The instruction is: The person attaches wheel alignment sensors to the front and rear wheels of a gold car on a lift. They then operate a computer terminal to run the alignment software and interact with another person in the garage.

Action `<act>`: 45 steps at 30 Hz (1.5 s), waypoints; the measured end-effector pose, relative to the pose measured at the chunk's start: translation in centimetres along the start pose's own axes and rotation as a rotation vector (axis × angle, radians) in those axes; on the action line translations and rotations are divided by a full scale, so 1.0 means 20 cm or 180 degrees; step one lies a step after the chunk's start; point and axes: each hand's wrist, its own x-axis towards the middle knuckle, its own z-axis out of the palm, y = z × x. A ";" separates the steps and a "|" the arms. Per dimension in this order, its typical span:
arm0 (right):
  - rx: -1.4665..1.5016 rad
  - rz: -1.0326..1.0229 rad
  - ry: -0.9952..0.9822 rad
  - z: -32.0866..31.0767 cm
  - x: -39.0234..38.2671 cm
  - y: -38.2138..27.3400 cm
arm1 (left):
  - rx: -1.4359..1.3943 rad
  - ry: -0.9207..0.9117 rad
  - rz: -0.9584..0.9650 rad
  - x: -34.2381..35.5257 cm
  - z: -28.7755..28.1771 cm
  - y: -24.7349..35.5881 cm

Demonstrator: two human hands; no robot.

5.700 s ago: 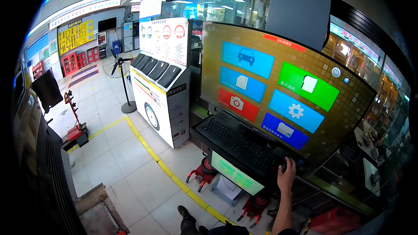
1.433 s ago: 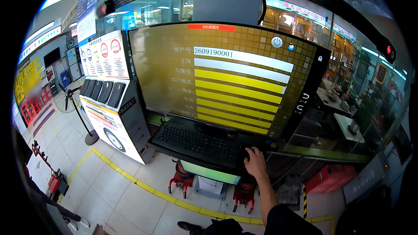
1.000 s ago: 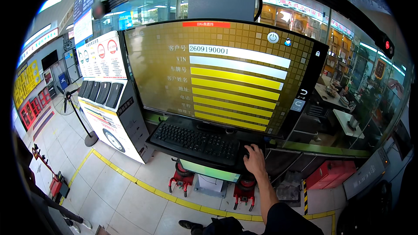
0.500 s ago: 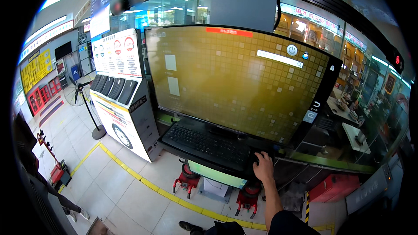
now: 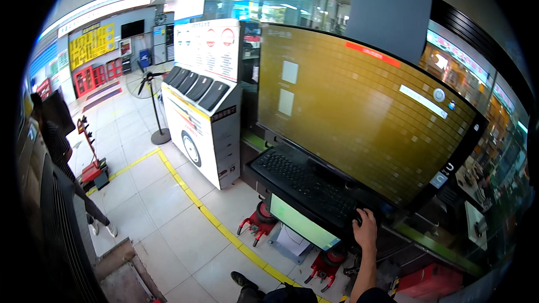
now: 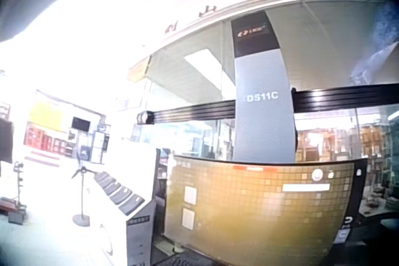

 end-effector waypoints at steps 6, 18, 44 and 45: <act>-0.0039 -0.0043 -0.0023 0.01 0.01 -0.02 | -0.2255 -0.0014 -0.1783 -0.03 0.09 0.06; -0.0119 -0.0124 0.0016 0.02 0.01 -0.02 | -0.4062 0.0210 -0.3443 -0.04 0.02 0.33; -0.0125 -0.0037 -0.0022 0.01 0.00 -0.01 | -0.4084 0.0253 -0.2880 -0.10 -0.04 0.36; -0.0125 -0.0046 -0.0014 0.01 0.00 0.00 | -0.4132 0.0150 -0.2912 -0.10 -0.04 0.35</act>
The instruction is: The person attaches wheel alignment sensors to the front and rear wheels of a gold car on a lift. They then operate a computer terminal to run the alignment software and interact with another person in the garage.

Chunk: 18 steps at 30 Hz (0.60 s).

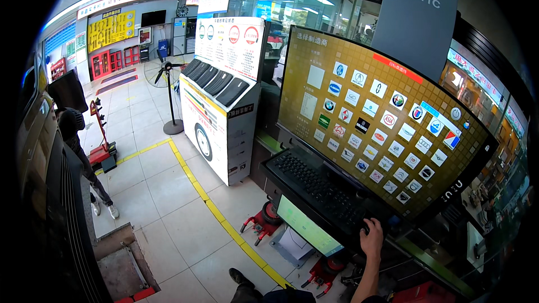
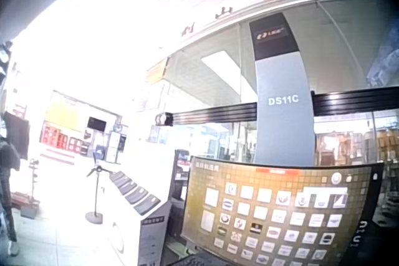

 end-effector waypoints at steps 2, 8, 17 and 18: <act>-0.0030 -0.0027 -0.0040 0.00 0.00 0.00 | -0.0010 0.0153 0.0159 -0.05 0.04 -0.01; 0.0025 -0.0043 0.0049 0.01 0.00 -0.01 | 0.0100 0.0162 0.0097 -0.05 0.02 0.03; 0.0038 -0.0017 -0.0012 0.00 0.01 -0.01 | -0.0223 -0.0015 -0.0004 0.00 0.02 0.00; 0.0073 0.0008 -0.0006 -0.01 0.01 0.00 | -0.0274 -0.0050 -0.0073 0.02 0.01 -0.01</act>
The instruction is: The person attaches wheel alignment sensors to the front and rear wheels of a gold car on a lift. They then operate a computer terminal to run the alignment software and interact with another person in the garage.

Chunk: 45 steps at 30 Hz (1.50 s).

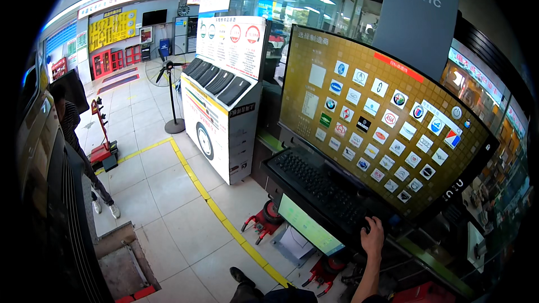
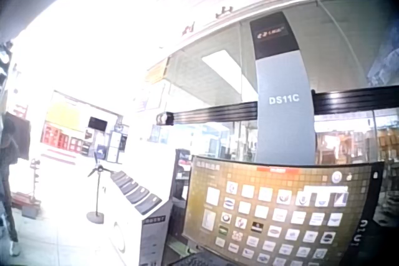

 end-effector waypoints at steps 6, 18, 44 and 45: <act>0.0031 -0.0301 0.0337 -0.03 -0.02 0.04 | -0.0556 -0.0177 -0.0303 0.00 0.19 0.04; 0.1046 -0.1070 0.1063 -0.25 -0.37 0.13 | -0.0273 0.0552 -0.0364 -0.03 0.44 -0.10; 0.3685 -0.4761 -0.4551 -0.30 -1.97 0.34 | -0.4407 0.3928 -0.2245 -1.48 3.85 -2.85; 0.3580 -0.4910 -0.4787 -0.35 -2.12 0.41 | -0.4834 0.3954 -0.2233 -1.46 3.99 -2.88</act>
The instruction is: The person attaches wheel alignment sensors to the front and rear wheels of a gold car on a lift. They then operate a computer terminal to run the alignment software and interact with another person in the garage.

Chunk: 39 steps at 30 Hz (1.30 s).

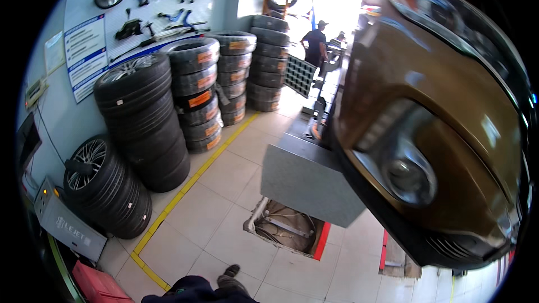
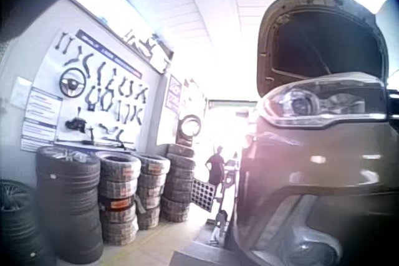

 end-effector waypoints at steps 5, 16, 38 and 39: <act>-0.0215 -0.0402 -0.1138 0.99 0.08 -0.48 | -0.1251 -0.0006 -0.0806 0.11 -0.22 -0.39; 0.0261 -0.0678 -0.2873 3.03 -0.04 -1.37 | -0.1117 0.1090 0.0608 1.19 -1.74 0.30; 0.0380 -0.1461 -0.2150 6.36 2.19 -2.14 | -0.1549 -0.0190 0.0044 3.00 -3.40 2.66; 0.0249 -0.1519 -0.2108 6.50 2.32 -2.09 | -0.1555 -0.0229 0.0042 3.11 -3.42 2.82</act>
